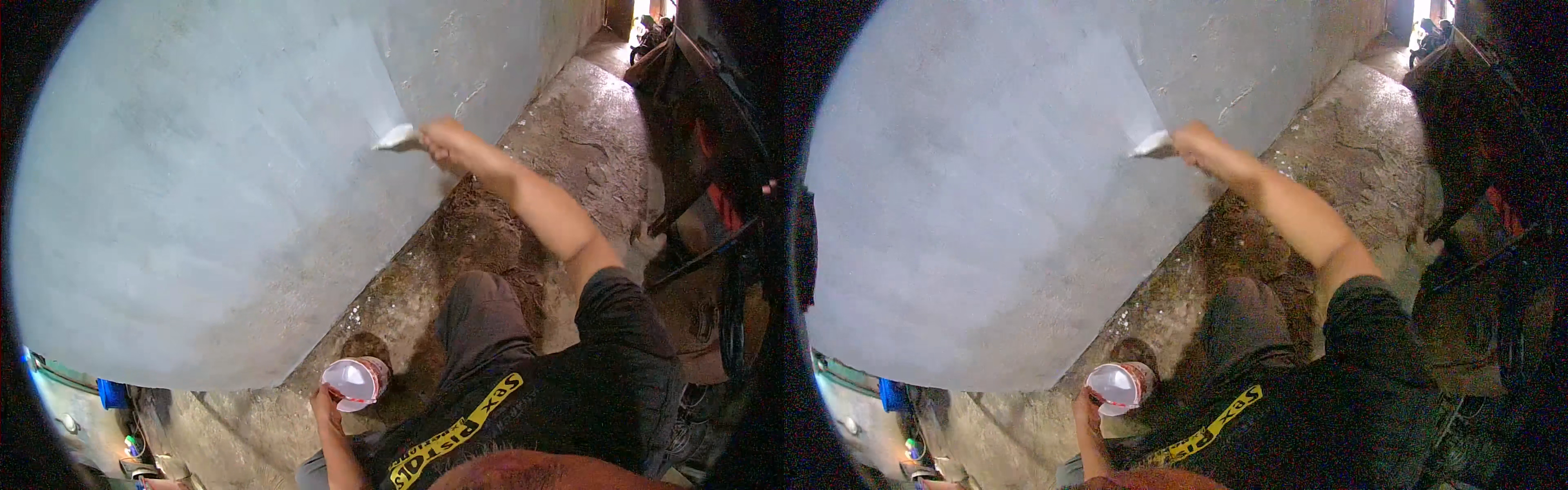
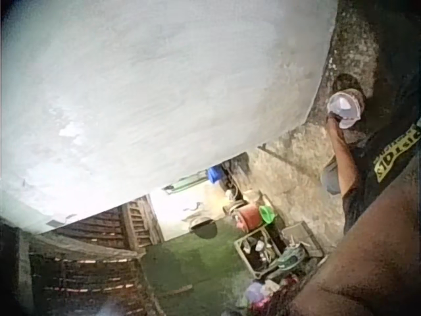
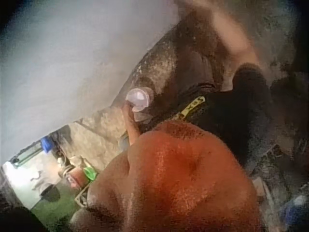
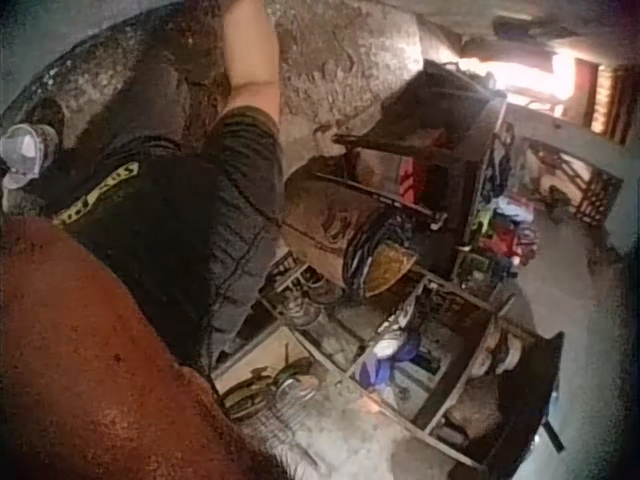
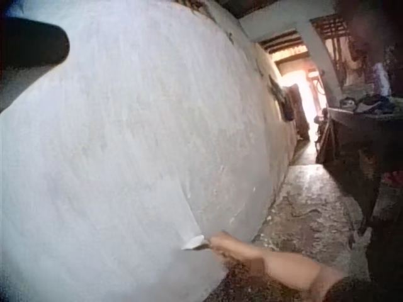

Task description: The person paints a wall by dipping a brush into a bucket of paint and applying it across the wall surface.

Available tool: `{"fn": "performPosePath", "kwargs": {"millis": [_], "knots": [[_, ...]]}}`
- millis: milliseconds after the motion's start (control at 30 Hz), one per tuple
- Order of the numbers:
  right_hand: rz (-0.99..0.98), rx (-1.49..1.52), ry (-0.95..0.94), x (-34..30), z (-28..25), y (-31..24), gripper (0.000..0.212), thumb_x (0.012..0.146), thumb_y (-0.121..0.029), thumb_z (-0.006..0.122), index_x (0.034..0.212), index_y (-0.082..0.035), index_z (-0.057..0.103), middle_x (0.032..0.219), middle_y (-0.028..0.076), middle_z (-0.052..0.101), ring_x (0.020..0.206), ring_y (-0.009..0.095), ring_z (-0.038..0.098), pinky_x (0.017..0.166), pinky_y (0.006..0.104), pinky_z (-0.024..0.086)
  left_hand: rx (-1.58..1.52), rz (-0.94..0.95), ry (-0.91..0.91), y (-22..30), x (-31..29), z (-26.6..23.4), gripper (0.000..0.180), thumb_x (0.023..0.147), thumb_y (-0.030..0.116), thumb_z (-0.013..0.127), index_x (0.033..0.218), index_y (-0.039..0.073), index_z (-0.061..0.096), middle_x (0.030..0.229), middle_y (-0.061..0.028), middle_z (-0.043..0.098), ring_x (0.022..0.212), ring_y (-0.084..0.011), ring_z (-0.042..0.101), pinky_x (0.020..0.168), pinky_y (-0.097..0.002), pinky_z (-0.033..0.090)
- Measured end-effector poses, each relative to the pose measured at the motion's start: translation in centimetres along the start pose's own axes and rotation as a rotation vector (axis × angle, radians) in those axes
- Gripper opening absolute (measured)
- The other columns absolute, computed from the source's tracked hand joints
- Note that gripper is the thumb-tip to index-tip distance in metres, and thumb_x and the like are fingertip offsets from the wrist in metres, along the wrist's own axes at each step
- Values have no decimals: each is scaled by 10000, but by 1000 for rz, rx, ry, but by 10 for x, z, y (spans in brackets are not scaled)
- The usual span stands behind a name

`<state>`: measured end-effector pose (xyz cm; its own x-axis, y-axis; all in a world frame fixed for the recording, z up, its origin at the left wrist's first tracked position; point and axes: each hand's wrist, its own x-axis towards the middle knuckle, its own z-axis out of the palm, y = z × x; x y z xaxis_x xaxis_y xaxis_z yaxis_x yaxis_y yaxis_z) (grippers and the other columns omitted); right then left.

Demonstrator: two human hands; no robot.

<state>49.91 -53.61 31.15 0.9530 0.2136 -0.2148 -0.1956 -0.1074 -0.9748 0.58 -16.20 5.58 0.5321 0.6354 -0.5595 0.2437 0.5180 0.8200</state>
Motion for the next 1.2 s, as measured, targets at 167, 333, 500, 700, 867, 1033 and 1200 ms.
{"fn": "performPosePath", "kwargs": {"millis": [167, 333, 500, 700, 867, 1033, 1200], "knots": [[-382, 34, 71, -37, -32, -123, 199, 895, -222, 483, 747, -90, 510, 556, -48, 426, 448, 57, 306, 401, 216, 256, 40, 35, -5, 0, 3, -12, 123, 842, 76, 511, 748, -4, 512, 575, -86, 518, 476, -194, 517, 447, -320, 451], [-550, 258, 72, -14, -45, -130, 219, 891, -248, 494, 727, -103, 500, 540, -45, 422, 446, 59, 321, 399, 222, 261, 21, 50, 70, -1, 1, -10, 77, 825, 66, 532, 796, 2, 501, 579, -72, 507, 491, -185, 517, 449, -310, 438], [-359, 207, 130, 28, -33, -9, 251, 886, -272, 498, 703, -100, 512, 529, -30, 437, 392, 67, 371, 345, 227, 241, 28, 8, 78, 4, -2, -10, 81, 821, 76, 539, 806, 4, 504, 601, -71, 511, 518, -180, 517, 440, -298, 413], [-57, 146, 76, 41, -56, 97, 323, 799, -384, 559, 679, -84, 564, 580, 31, 496, 438, 120, 399, 374, 298, 272, 50, -58, 25, 2, -7, 6, 102, 829, 106, 522, 782, 15, 522, 607, -82, 512, 520, -200, 514, 457, -323, 428], [-164, -251, 247, 26, -32, 7, 235, 801, -214, 561, 624, -61, 581, 513, 41, 491, 399, 112, 408, 354, 292, 258, -23, -44, -21, -4, 1, -10, 110, 833, 120, 518, 782, 23, 526, 609, -86, 518, 512, -201, 516, 473, -330, 446], [-362, -269, 340, 27, -64, -116, 249, 845, -243, 542, 669, -66, 539, 540, -2, 433, 463, 96, 354, 402, 276, 266, 91, -22, -15, -6, 10, -5, 108, 832, 128, 531, 776, 35, 525, 614, -72, 526, 515, -186, 520, 475, -320, 453], [-610, 236, 183, 14, -80, -128, 237, 849, -258, 532, 699, -76, 555, 596, 24, 503, 488, 106, 415, 426, 279, 328, 79, -51, -11, -13, 16, -5, 110, 838, 137, 534, 777, 47, 524, 605, -59, 530, 504, -174, 520, 461, -304, 443]]}}
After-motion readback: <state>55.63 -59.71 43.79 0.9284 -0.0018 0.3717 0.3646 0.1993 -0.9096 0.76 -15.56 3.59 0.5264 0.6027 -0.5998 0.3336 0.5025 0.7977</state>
